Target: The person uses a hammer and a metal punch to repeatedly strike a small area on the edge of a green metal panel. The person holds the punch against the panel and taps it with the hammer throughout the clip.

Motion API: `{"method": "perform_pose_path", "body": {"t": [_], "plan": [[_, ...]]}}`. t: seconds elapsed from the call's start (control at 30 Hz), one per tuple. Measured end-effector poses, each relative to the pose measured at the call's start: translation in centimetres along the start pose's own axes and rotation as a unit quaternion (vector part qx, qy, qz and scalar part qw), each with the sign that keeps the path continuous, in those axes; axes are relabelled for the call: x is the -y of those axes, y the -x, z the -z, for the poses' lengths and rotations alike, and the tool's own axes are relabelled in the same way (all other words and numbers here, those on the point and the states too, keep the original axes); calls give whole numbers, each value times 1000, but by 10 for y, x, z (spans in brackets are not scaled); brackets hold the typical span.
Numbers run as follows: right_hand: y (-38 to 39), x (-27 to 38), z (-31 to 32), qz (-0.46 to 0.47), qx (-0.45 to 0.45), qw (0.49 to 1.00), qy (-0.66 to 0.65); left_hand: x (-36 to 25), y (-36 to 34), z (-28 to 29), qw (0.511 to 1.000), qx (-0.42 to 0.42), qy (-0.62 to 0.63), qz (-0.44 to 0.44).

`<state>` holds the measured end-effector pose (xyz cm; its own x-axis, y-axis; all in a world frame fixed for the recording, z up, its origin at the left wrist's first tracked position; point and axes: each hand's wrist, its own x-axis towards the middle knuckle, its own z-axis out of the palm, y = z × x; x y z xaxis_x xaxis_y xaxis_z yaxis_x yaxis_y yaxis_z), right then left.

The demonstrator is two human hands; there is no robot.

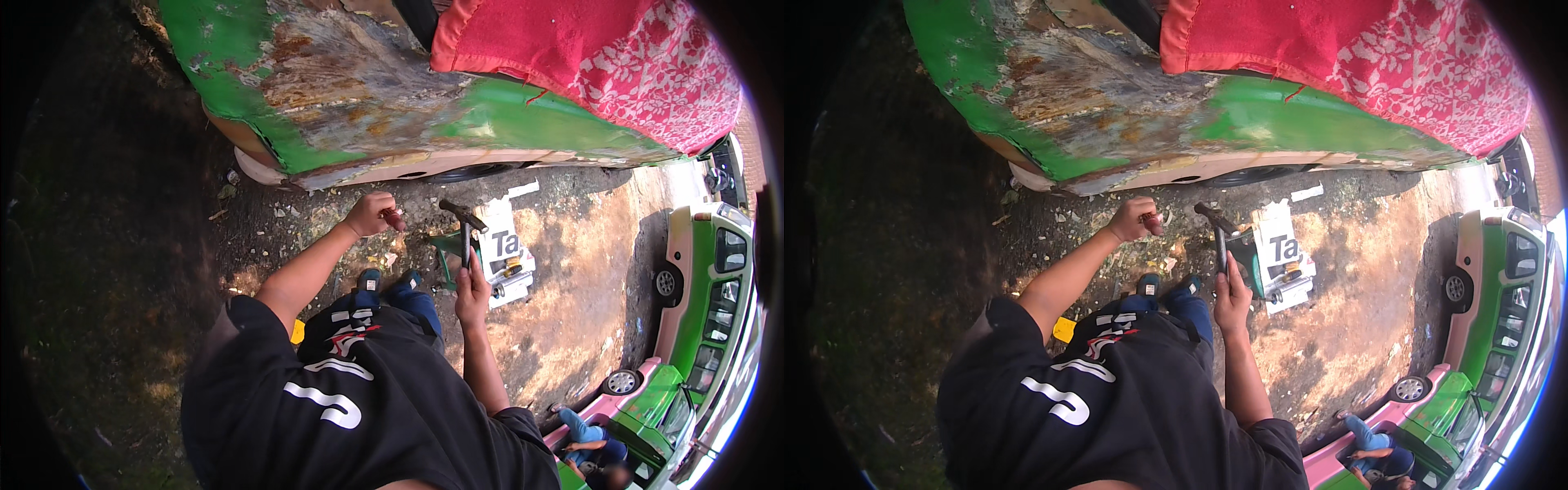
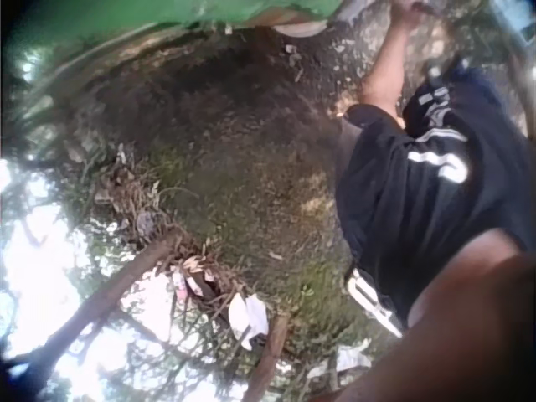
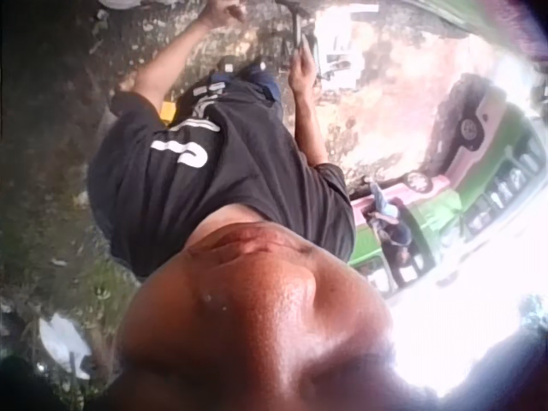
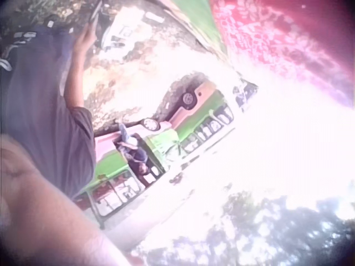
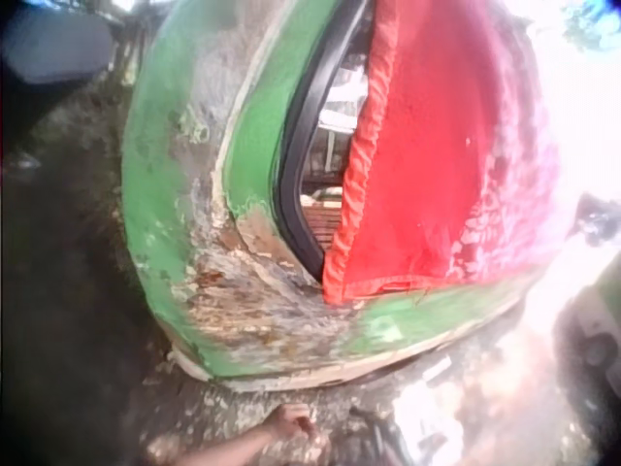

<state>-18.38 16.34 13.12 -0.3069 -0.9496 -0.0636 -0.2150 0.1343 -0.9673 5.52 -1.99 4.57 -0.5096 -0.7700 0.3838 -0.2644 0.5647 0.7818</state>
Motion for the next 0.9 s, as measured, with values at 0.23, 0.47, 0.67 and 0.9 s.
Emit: {"method": "perform_pose_path", "body": {"t": [0.23, 0.47, 0.67, 0.9], "plan": [[-37, 6, 42, -19, 52, 997, -60, -24, 6, -6, 996, -32, -88, -8], [-97, -13, 110, 14, 153, 988, -10, -21, 17, -47, 961, -205, -94, 162], [-108, -47, 127, 2, 166, 985, -37, -18, 23, -64, 970, -195, -39, 138], [-123, -59, 104, -67, 156, 978, -118, -19, 0, -61, 983, -111, -45, 139]]}}
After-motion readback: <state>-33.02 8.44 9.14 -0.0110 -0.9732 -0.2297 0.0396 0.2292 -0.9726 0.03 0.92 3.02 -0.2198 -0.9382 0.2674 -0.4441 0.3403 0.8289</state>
